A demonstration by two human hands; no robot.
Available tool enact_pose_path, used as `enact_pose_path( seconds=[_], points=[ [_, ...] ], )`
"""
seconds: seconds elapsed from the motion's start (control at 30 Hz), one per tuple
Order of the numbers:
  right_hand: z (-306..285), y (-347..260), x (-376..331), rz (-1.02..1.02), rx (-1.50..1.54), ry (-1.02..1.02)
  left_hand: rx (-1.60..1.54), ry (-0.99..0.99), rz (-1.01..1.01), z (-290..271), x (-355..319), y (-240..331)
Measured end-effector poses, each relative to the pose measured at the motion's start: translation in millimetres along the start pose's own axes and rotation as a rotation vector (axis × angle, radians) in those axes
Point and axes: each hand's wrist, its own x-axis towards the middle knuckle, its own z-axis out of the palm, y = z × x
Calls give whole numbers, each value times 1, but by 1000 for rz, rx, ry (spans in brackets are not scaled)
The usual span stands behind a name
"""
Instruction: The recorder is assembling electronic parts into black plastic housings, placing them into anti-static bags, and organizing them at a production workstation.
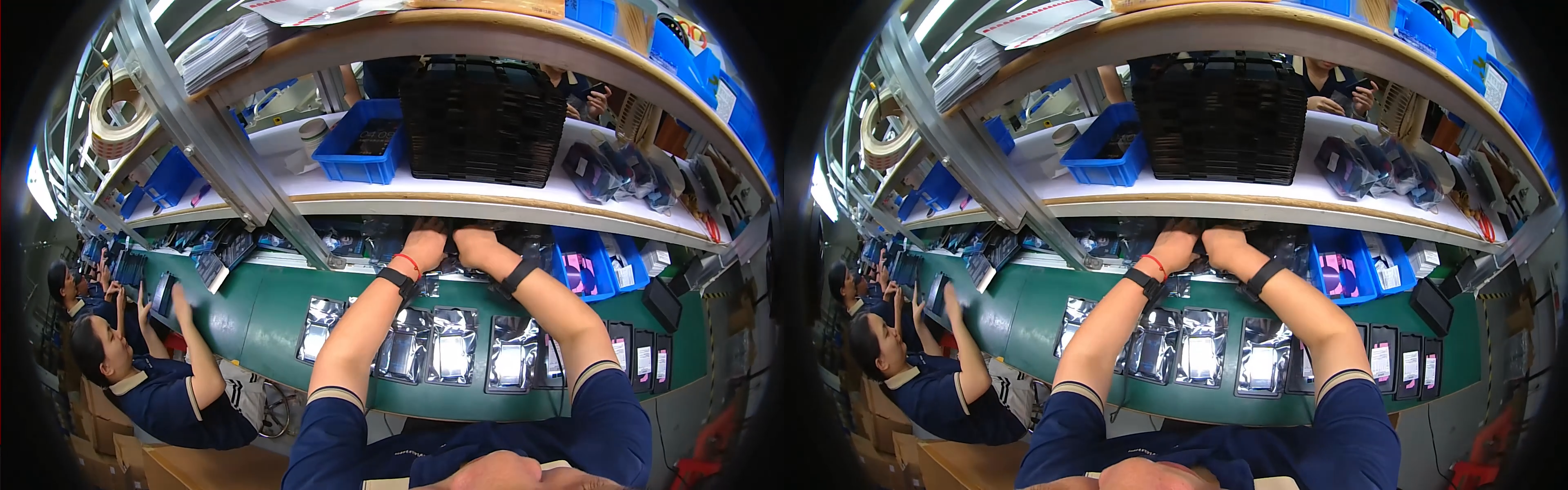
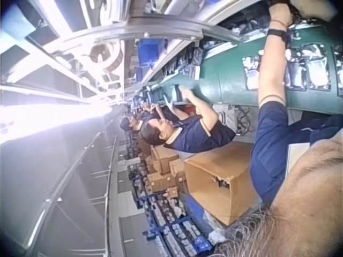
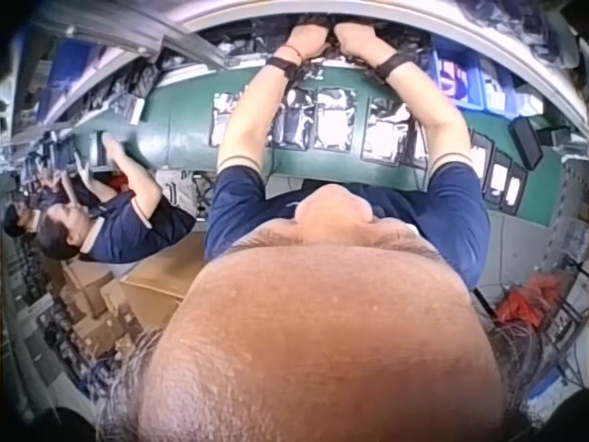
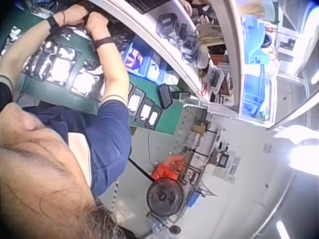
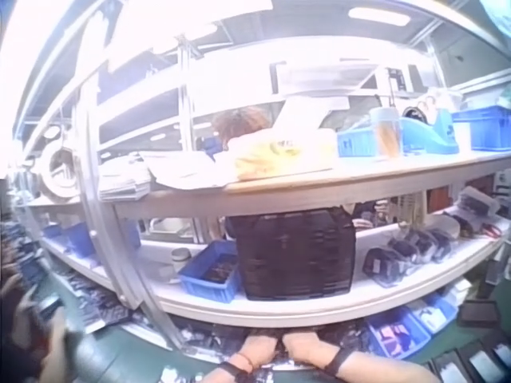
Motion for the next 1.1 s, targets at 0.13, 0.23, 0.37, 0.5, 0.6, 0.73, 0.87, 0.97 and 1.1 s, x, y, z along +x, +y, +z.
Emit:
enact_pose_path(
  seconds=[0.13,0.23,0.37,0.5,0.6,0.73,0.87,0.97,1.1],
  points=[
    [20,-21,-23,-82,20,167,49,164,130,-3,-21,-3],
    [17,-27,-46,-126,58,153,51,207,166,-13,-32,0],
    [-9,-24,-93,-131,177,223,88,323,263,-21,-49,-3],
    [-40,13,-146,-16,342,392,46,376,125,-52,-96,37],
    [-44,45,-164,135,344,387,-190,390,228,-53,-127,102],
    [-42,56,-157,136,364,379,-503,252,297,-14,-149,193],
    [-32,58,-135,191,309,368,-564,213,273,-9,-143,244],
    [-27,51,-112,153,287,328,-587,274,310,14,-129,269],
    [-18,48,-81,15,209,379,-566,122,362,23,-121,286]
  ],
)
